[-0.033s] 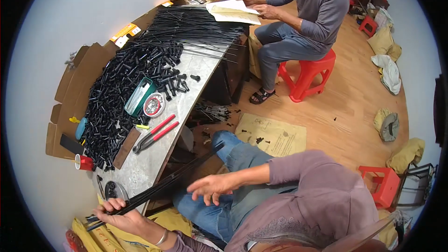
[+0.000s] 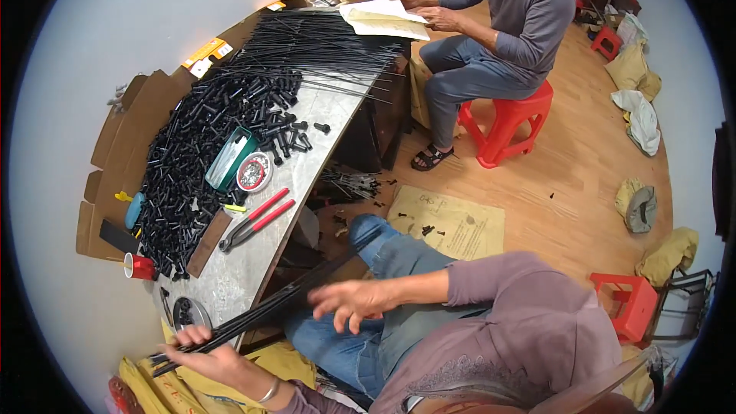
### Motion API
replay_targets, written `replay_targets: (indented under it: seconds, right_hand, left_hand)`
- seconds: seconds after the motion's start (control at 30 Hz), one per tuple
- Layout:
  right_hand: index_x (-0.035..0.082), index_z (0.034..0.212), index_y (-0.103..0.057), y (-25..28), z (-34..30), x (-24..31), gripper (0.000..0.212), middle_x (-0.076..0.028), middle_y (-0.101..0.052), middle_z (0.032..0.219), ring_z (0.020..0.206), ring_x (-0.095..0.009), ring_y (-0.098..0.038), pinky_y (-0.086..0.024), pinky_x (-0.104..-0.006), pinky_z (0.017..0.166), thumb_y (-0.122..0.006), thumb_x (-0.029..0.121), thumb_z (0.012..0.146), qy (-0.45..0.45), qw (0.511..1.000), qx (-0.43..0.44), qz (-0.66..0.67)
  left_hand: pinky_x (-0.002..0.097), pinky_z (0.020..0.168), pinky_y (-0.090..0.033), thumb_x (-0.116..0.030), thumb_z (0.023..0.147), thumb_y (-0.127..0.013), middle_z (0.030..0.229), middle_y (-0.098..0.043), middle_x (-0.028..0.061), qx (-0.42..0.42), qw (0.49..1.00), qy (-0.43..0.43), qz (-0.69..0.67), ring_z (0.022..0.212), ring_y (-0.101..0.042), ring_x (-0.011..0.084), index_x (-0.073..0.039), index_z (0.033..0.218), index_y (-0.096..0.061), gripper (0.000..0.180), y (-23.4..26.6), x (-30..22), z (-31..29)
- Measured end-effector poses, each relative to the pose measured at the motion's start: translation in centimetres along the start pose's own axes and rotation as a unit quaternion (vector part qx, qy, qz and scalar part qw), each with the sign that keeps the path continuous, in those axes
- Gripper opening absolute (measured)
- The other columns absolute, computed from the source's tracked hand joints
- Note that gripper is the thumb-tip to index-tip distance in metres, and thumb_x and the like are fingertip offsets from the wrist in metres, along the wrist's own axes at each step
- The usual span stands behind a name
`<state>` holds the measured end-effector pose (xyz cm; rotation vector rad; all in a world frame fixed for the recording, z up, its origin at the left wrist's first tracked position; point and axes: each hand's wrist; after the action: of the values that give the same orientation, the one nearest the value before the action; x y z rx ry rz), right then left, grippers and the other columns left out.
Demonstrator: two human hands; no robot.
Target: Assembling and trimming black cable or wire harness components at a workstation.
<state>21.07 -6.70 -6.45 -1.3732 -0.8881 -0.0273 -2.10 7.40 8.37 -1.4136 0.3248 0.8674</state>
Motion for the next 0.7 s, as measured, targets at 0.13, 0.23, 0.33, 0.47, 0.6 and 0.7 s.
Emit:
replay_targets:
  seconds: [0.13,0.23,0.33,0.47,0.6,0.7]
  right_hand:
    - [0.01,0.128,-0.05,2.0,-3.2,3.7,0.05,-0.008,-0.059,0.113,0.082,-0.02,-0.062,-0.054,-0.0308,0.067,-0.058,0.043,0.09,0.247,0.958,-0.128,0.07]
    - [0.008,0.09,-0.06,3.8,-5.0,6.5,0.033,-0.004,-0.062,0.085,0.063,-0.009,-0.058,-0.05,-0.0238,0.05,-0.056,0.04,0.094,0.282,0.918,-0.279,-0.019]
    - [0.008,0.081,-0.062,2.5,-5.7,7.7,0.034,-0.002,-0.061,0.074,0.059,-0.009,-0.056,-0.047,-0.0239,0.048,-0.057,0.039,0.093,0.262,0.887,-0.361,-0.119]
    - [0.004,0.078,-0.063,2.7,-2.3,4.1,0.029,-0.009,-0.062,0.07,0.061,-0.024,-0.061,-0.05,-0.0364,0.058,-0.067,0.032,0.085,0.333,0.678,-0.404,-0.516]
    - [0.004,0.082,-0.062,1.0,-0.5,0.6,0.033,-0.014,-0.059,0.079,0.071,-0.036,-0.062,-0.051,-0.0443,0.06,-0.068,0.036,0.082,0.313,0.566,-0.344,-0.681]
    - [0.002,0.082,-0.062,0.2,0.2,-0.8,0.041,-0.016,-0.061,0.079,0.072,-0.037,-0.063,-0.051,-0.0458,0.062,-0.064,0.042,0.084,0.256,0.574,-0.338,-0.7]
  left_hand:
    - [0.0279,0.06,-0.045,-0.045,0.094,-0.052,0.071,-0.049,0.0031,-0.1,0.973,0.194,-0.079,0.064,-0.049,0.0166,-0.008,0.08,-0.046,0.04,4.2,5.6,-4.1]
    - [0.0359,0.074,-0.051,-0.055,0.09,-0.052,0.084,-0.059,0.0092,-0.059,0.912,0.401,-0.067,0.082,-0.059,0.0238,-0.003,0.099,-0.056,0.053,5.6,10.0,-10.9]
    - [0.0358,0.074,-0.051,-0.054,0.092,-0.05,0.091,-0.062,0.0097,0.113,0.839,0.519,0.113,0.085,-0.061,0.0219,0.0,0.106,-0.057,0.056,3.5,10.8,-16.6]
    - [0.0281,0.081,-0.047,-0.042,0.095,-0.054,0.094,-0.062,0.0083,0.313,0.879,0.089,0.349,0.088,-0.059,0.0165,0.003,0.106,-0.062,0.047,-1.8,9.4,-17.4]
    - [0.0292,0.082,-0.046,-0.029,0.094,-0.058,0.103,-0.06,0.0085,0.345,0.865,-0.031,0.362,0.093,-0.057,0.0175,0.004,0.108,-0.061,0.036,-4.4,7.8,-17.2]
    - [0.0291,0.081,-0.046,-0.018,0.093,-0.06,0.103,-0.059,0.0094,0.318,0.868,-0.059,0.377,0.092,-0.057,0.0186,0.004,0.106,-0.062,0.026,-4.2,7.2,-18.1]
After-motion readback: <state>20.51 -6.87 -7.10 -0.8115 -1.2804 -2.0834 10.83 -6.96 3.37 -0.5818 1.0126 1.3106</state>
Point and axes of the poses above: each hand's wrist, its own z-axis towards the middle knuckle, its own y-axis out of the back of the hand, x = y × z
